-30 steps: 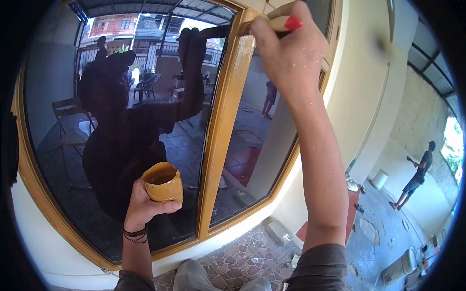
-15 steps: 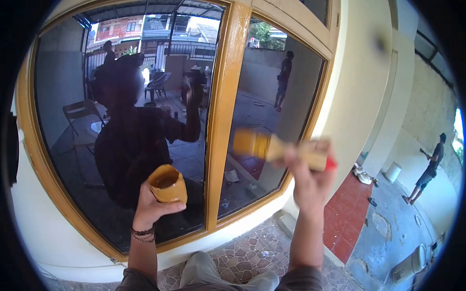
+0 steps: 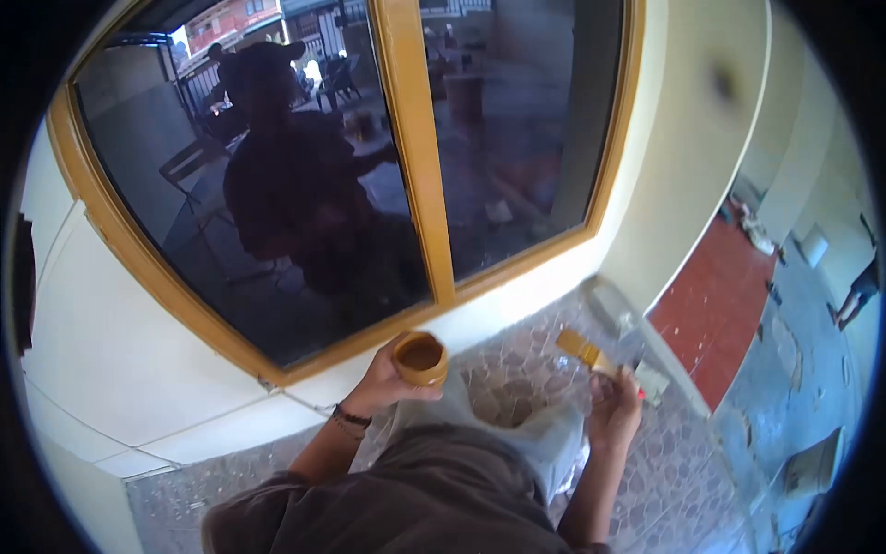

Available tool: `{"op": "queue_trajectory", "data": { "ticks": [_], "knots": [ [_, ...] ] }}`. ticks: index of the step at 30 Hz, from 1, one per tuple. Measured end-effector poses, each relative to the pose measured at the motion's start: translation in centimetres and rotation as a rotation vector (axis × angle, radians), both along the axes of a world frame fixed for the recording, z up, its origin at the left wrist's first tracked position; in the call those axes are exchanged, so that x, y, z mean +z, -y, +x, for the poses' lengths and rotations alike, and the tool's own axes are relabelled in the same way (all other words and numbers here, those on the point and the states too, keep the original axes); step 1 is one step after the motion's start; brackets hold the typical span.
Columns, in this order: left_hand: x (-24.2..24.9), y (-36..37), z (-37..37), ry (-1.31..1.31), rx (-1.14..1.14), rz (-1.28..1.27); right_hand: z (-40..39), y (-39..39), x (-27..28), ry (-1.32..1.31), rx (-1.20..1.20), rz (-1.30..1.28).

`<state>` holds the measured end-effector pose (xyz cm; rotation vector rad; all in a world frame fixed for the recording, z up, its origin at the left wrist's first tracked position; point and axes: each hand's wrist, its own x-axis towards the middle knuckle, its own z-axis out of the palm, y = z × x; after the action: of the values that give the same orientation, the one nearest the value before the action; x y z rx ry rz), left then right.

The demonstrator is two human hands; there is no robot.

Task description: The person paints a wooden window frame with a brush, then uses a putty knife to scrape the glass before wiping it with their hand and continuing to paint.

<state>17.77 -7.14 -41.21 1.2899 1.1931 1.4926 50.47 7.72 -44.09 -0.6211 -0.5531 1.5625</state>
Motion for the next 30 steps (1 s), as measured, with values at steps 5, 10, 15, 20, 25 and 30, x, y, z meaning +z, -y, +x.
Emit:
{"op": "queue_trajectory", "data": {
  "ticks": [5, 10, 15, 20, 25, 30],
  "knots": [
    [-1.0, -1.7, 3.0, -0.031, -0.087, 0.089, 0.4, 3.3, 3.0, 0.038, 0.064, 0.062],
    [-2.7, -2.3, 5.4, -0.137, -0.095, 0.123, -0.1, 7.8, 3.4, 0.061, 0.110, 0.079],
    [-5.0, -1.5, 5.2, -0.119, -0.143, 0.072, -1.4, 9.0, 1.7, 0.038, 0.129, -0.006],
    [-6.3, -2.8, 4.1, -0.158, -0.178, 0.068, -3.1, 8.8, 0.9, -0.057, 0.160, -0.065],
    [-7.3, -5.7, 4.2, -0.164, -0.179, 0.056, -4.1, 8.1, -0.4, -0.057, 0.080, -0.138],
    [-11.6, -9.0, 4.7, -0.176, -0.148, 0.054, -3.3, 6.8, -3.7, -0.075, 0.049, -0.199]
  ]
}}
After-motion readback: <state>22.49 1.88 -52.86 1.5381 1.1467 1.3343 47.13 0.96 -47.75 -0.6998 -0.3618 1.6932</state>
